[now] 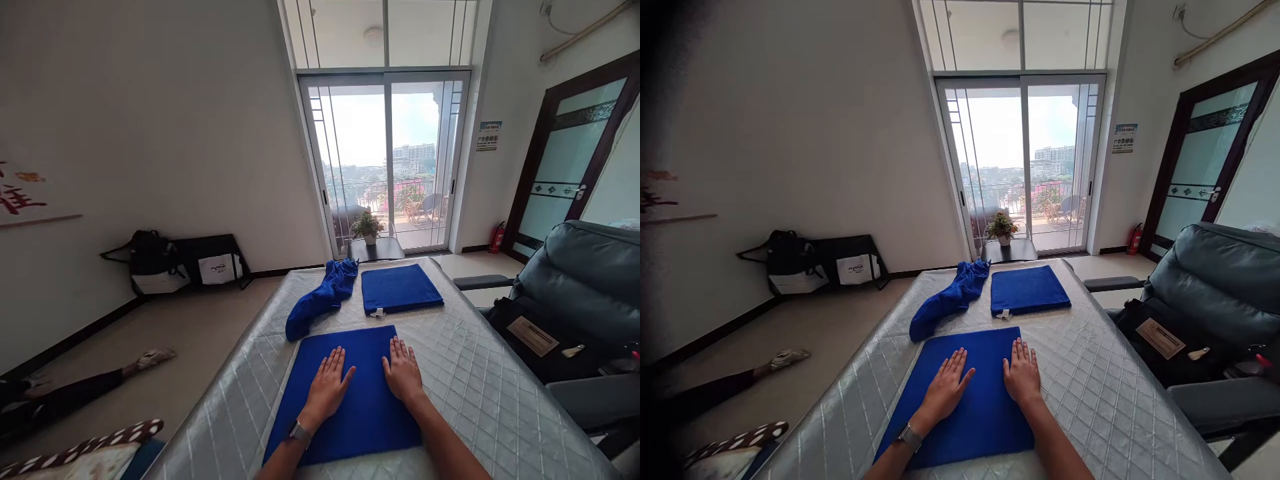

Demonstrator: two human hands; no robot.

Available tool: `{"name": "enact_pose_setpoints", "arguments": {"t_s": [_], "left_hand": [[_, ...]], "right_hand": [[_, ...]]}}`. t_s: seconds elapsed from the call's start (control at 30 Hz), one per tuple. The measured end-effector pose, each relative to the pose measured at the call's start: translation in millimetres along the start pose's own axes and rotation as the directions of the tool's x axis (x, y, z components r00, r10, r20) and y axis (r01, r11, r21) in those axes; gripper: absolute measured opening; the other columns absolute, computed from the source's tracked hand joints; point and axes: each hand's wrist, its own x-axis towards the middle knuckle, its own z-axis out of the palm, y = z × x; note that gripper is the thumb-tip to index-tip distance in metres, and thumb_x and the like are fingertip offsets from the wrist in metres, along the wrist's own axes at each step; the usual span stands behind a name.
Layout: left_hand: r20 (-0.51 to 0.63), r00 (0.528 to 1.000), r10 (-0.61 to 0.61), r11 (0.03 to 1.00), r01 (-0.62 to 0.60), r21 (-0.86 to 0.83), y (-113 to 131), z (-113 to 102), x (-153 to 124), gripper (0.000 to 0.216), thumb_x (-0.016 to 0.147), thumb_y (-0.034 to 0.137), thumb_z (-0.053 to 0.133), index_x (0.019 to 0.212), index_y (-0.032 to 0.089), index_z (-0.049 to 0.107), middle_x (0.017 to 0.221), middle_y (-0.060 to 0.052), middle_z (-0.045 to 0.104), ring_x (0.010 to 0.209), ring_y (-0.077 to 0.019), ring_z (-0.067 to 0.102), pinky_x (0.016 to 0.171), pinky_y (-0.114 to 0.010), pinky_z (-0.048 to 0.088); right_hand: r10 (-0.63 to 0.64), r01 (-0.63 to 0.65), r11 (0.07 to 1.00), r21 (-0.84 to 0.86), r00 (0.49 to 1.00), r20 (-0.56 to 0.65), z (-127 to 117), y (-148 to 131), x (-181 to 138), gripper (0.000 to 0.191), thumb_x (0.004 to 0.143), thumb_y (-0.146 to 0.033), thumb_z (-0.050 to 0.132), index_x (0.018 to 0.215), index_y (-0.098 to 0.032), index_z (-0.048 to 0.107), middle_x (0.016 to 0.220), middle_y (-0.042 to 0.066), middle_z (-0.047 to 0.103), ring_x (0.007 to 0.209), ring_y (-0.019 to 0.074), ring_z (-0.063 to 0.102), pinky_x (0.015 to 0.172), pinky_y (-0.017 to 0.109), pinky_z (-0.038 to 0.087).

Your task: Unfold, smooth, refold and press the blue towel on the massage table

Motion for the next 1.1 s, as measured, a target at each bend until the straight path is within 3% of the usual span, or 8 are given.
{"name": "enact_pose_setpoints", "arguments": {"t_s": [0.13, 0.27, 0.57, 0.77, 0.93, 1.03, 1.1], "left_hand": [[0.014, 0.99, -0.138, 0.989, 0.138, 0.047, -65.0, -1.3, -26.1, 0.078, 0.1, 0.061, 0.015, 0.157, 0.01, 0.028, 0.165, -0.015, 0.028, 0.152, -0.0269, 0.026, 0.124, -0.048, 0.025], [-0.033, 0.984, -0.174, 0.984, 0.175, 0.036, -89.3, -1.0, -41.1, 0.08, 0.1, 0.062, 0.016, 0.156, 0.007, 0.029, 0.164, -0.016, 0.029, 0.152, -0.0257, 0.027, 0.123, -0.046, 0.027], [-0.13, 0.969, -0.208, 0.978, 0.202, -0.058, -83.9, 0.7, -41.2, 0.082, 0.099, 0.064, 0.019, 0.154, 0.006, 0.035, 0.161, -0.02, 0.035, 0.15, -0.0286, 0.033, 0.121, -0.048, 0.03], [-0.132, 0.969, -0.21, 0.977, 0.202, -0.069, -84.9, -1.8, -46.3, 0.085, 0.098, 0.065, 0.017, 0.152, 0.003, 0.037, 0.161, -0.02, 0.035, 0.149, -0.0275, 0.034, 0.121, -0.044, 0.031], [-0.234, 0.947, -0.219, 0.976, 0.214, -0.051, -81.9, -10.4, -49.5, 0.082, 0.098, 0.065, 0.021, 0.149, 0.005, 0.043, 0.156, -0.02, 0.044, 0.145, -0.0294, 0.042, 0.119, -0.047, 0.036], [-0.342, 0.923, -0.177, 0.984, 0.178, -0.031, -67.3, -20.8, -50.1, 0.078, 0.099, 0.062, 0.024, 0.149, 0.006, 0.044, 0.155, -0.02, 0.046, 0.145, -0.0302, 0.042, 0.12, -0.048, 0.036], [-0.366, 0.926, -0.098, 0.995, 0.093, -0.032, -43.5, -27.3, -49.2, 0.072, 0.101, 0.058, 0.027, 0.15, 0.009, 0.044, 0.155, -0.018, 0.048, 0.145, -0.029, 0.042, 0.119, -0.047, 0.037]], "right_hand": [[-0.003, 0.003, 1.0, -0.014, 1.0, 0.002, 0.8, 0.9, 0.2, 0.069, 0.101, -0.046, 0.019, 0.16, -0.01, 0.018, 0.167, 0.007, 0.016, 0.155, 0.0209, 0.01, 0.124, 0.04, 0.001], [-0.003, 0.003, 0.999, -0.043, 1.0, -0.007, 1.6, 0.8, -0.2, 0.069, 0.102, -0.046, 0.019, 0.16, -0.01, 0.018, 0.167, 0.007, 0.016, 0.155, 0.0213, 0.011, 0.124, 0.041, 0.003], [-0.015, 0.008, 0.987, -0.162, 0.999, -0.042, -9.5, -7.8, -8.8, 0.066, 0.102, -0.041, 0.02, 0.159, -0.009, 0.023, 0.166, 0.008, 0.02, 0.154, 0.0227, 0.014, 0.124, 0.042, 0.008], [-0.02, 0.019, 0.983, -0.183, 1.0, -0.003, -1.8, -1.7, -40.3, 0.067, 0.102, -0.046, 0.018, 0.159, -0.011, 0.024, 0.166, 0.007, 0.02, 0.154, 0.0227, 0.013, 0.124, 0.043, 0.01], [0.014, -0.014, 0.987, -0.16, 1.0, 0.001, 6.1, -0.4, -61.1, 0.07, 0.102, -0.051, 0.018, 0.16, -0.012, 0.019, 0.167, 0.004, 0.013, 0.155, 0.021, 0.011, 0.124, 0.041, 0.008], [0.009, -0.009, 0.99, -0.141, 1.0, -0.002, 5.1, -2.4, -62.9, 0.068, 0.102, -0.048, 0.018, 0.16, -0.012, 0.02, 0.167, 0.004, 0.014, 0.155, 0.02, 0.011, 0.125, 0.041, 0.007], [0.001, -0.002, 0.991, -0.131, 1.0, -0.003, 4.0, -3.0, -62.1, 0.067, 0.102, -0.047, 0.018, 0.16, -0.012, 0.02, 0.167, 0.005, 0.015, 0.155, 0.0199, 0.011, 0.125, 0.041, 0.006]]}}
